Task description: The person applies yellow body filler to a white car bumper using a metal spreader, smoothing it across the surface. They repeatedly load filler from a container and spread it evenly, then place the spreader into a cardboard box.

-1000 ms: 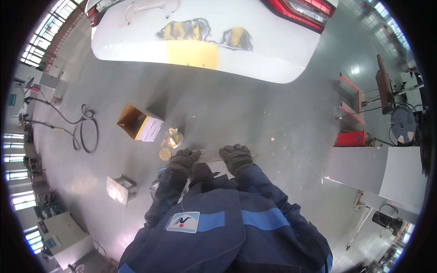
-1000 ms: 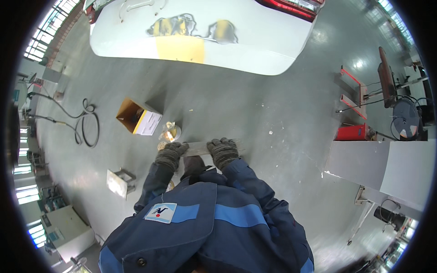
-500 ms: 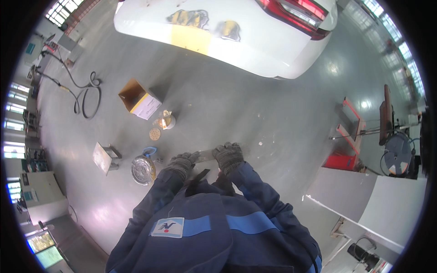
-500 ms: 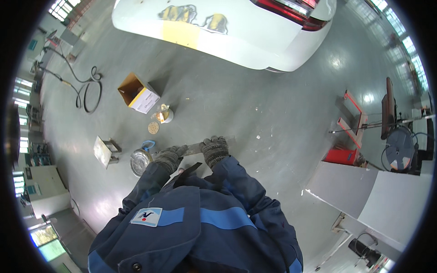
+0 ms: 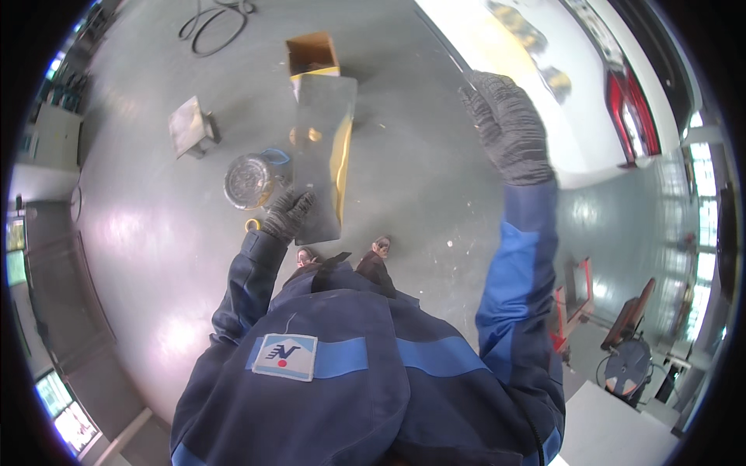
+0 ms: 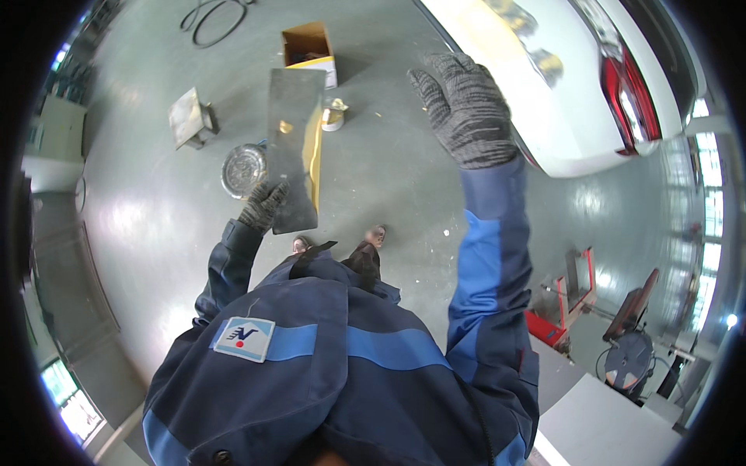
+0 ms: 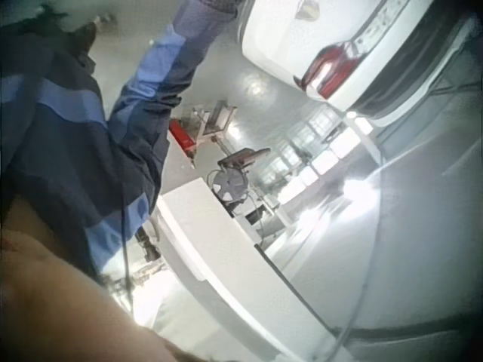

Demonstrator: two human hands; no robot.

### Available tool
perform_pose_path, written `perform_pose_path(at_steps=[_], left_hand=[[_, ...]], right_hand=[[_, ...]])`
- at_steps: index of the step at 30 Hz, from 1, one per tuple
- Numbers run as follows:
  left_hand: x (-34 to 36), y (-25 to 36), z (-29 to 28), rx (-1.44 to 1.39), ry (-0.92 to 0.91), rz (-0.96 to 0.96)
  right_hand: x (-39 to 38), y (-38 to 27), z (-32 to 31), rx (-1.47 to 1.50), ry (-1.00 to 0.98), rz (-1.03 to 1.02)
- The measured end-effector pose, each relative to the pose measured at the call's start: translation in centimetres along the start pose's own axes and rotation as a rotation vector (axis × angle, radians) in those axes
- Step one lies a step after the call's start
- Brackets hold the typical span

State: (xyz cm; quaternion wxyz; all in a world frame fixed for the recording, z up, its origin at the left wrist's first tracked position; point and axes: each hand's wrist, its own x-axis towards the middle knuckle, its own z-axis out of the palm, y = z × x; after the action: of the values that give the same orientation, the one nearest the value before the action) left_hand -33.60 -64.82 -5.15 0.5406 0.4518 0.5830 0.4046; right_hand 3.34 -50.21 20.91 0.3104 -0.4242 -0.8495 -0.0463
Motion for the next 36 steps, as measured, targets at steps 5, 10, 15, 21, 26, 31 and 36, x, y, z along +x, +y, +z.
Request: perform_pose_path(at_steps=[5,10,15,21,26,31,36], left_hand=[[-5.9,4.1,-9.0,-0.716,0.023,-0.049],[-9.9,5.8,-16.6,-0.788,0.063,0.132],[-11.3,6.2,-21.2,-0.735,0.246,0.222],[-10.8,5.9,-22.3,-0.812,0.230,0.225],[-9.5,5.9,-21.7,-0.798,0.284,0.110],[-7.5,5.7,-21.0,-0.714,0.000,0.192],[-4.8,1.7,-20.8,-0.540,0.019,0.242]], right_hand=[[5.0,-15.1,-5.4,-0.011,-0.585,-0.580],[4.6,-26.9,-7.1,-0.030,-0.657,-0.836],[3.7,-31.5,-6.1,-0.071,-0.567,-0.841],[2.6,-33.8,-5.4,-0.099,-0.524,-0.775],[2.2,-34.5,-5.6,-0.109,-0.455,-0.732],[-0.4,-33.4,-7.0,-0.237,-0.320,-0.619],[-5.4,-31.8,-3.7,-0.243,-0.444,-0.224]])
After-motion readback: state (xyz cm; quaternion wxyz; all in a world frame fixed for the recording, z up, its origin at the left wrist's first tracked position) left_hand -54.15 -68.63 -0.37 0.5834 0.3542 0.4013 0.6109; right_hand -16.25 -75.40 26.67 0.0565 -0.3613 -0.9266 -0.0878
